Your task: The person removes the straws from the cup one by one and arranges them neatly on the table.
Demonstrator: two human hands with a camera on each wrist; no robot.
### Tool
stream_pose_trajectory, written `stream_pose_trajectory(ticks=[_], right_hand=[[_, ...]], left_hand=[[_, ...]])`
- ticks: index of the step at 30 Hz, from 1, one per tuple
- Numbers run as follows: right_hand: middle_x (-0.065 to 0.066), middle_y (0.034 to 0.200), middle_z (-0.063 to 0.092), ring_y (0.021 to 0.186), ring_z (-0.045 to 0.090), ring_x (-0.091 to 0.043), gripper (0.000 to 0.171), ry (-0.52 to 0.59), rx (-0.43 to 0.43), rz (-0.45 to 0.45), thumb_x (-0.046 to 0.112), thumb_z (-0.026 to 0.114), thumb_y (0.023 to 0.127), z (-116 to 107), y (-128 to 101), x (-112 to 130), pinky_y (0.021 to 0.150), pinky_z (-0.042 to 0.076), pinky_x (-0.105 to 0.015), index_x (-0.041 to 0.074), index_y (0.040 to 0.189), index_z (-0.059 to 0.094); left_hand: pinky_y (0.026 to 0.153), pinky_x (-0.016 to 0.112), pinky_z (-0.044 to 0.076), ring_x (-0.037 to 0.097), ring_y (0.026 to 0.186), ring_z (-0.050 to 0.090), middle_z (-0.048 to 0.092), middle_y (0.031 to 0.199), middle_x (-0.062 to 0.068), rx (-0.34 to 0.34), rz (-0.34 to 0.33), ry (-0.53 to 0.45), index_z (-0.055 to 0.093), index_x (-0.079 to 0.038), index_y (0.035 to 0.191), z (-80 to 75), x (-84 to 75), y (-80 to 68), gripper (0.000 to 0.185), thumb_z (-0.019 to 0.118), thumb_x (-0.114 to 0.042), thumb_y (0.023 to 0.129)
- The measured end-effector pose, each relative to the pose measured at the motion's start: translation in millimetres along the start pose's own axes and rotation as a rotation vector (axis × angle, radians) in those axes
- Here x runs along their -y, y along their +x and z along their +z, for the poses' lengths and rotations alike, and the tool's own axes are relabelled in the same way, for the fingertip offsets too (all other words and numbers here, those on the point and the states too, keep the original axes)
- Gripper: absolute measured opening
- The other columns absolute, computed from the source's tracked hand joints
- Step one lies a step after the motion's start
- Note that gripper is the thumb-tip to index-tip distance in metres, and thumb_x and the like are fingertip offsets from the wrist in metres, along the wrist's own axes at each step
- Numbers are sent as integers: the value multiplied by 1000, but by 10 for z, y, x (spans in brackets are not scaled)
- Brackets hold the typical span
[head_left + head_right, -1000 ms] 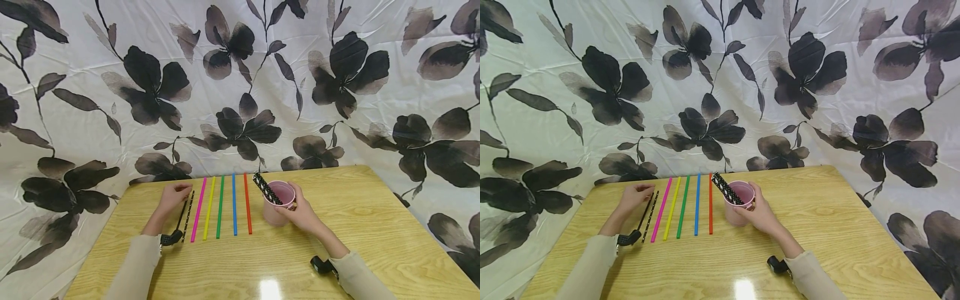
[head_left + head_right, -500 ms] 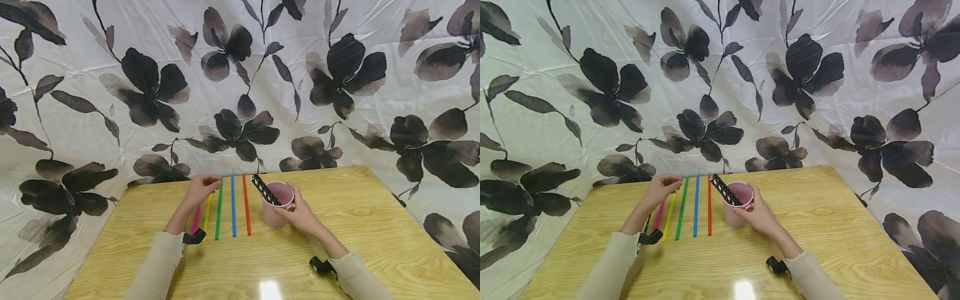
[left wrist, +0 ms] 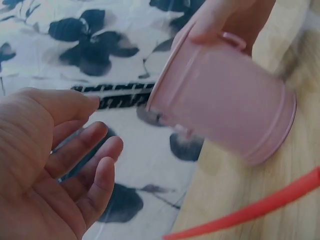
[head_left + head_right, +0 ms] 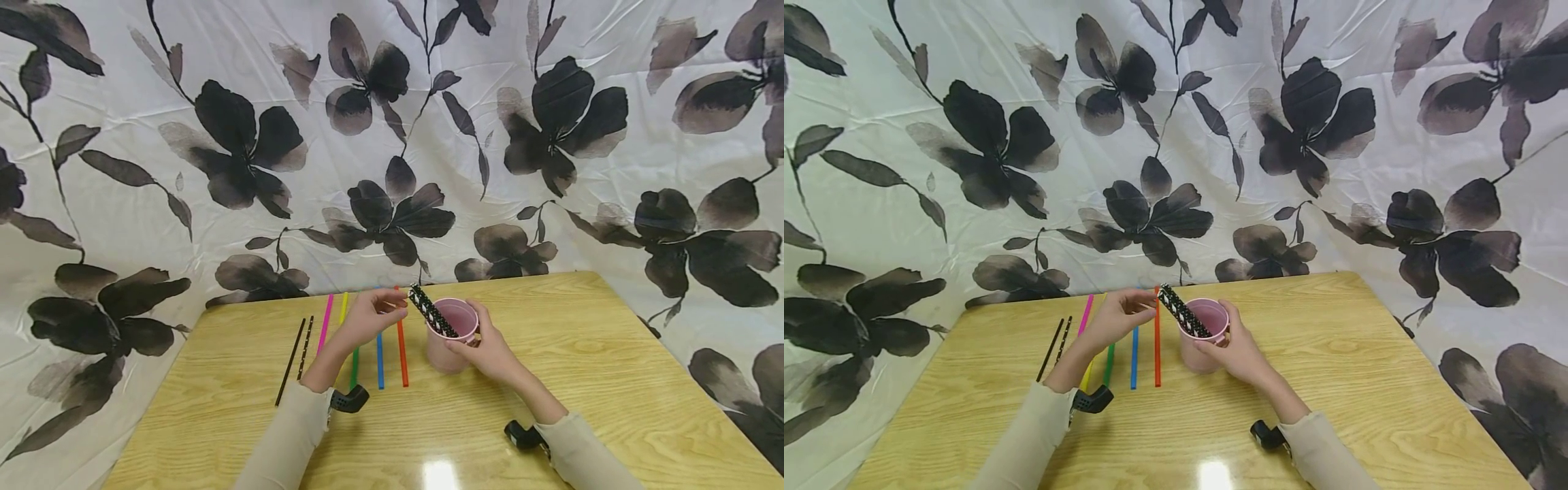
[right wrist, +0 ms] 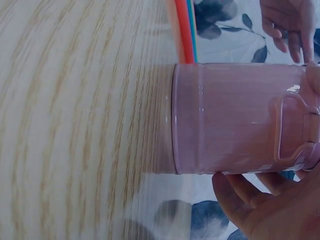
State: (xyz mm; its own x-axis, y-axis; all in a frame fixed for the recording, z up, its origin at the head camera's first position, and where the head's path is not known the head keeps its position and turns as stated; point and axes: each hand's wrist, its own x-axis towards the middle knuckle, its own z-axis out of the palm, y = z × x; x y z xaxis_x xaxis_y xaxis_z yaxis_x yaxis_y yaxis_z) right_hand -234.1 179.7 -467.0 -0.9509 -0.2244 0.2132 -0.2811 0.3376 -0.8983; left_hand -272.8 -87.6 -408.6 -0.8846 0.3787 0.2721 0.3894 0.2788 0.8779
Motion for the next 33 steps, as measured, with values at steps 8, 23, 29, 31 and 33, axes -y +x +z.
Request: stream_pose_trajectory(ticks=[8,23,29,31,33], right_hand=[[-16,142,44,127,46,-31,89,8,5,-13,31,79,84,-11,-4,11,98,42,-48,19,150,22],[-19,142,43,126,47,-34,89,14,1,-17,25,78,84,4,1,5,97,44,-47,18,151,21],[-28,141,41,126,46,-42,87,7,7,-32,16,76,86,-23,-61,240,98,43,-50,6,151,19],[-31,140,40,126,45,-44,85,3,13,-27,12,75,86,-40,-97,368,99,42,-51,2,150,20],[-32,140,40,126,44,-44,84,0,16,-15,10,75,86,-48,-118,443,99,42,-51,1,149,20]], left_hand=[[70,28,54,26,83,68,70,99,18,-13,12,-90,68,7,109,224,-82,43,25,72,-1,86],[70,24,53,11,76,66,71,89,15,-167,94,-217,72,10,95,217,-207,-23,15,73,-3,87],[71,29,55,17,76,67,71,80,5,-212,164,-256,72,8,95,-3,-300,-38,13,73,-2,86],[74,31,56,18,78,68,71,82,7,-217,159,-254,72,7,98,-63,-364,-52,15,73,-2,87],[75,32,56,17,80,68,72,85,9,-224,148,-245,71,8,102,-108,-387,-53,18,72,-2,87]])
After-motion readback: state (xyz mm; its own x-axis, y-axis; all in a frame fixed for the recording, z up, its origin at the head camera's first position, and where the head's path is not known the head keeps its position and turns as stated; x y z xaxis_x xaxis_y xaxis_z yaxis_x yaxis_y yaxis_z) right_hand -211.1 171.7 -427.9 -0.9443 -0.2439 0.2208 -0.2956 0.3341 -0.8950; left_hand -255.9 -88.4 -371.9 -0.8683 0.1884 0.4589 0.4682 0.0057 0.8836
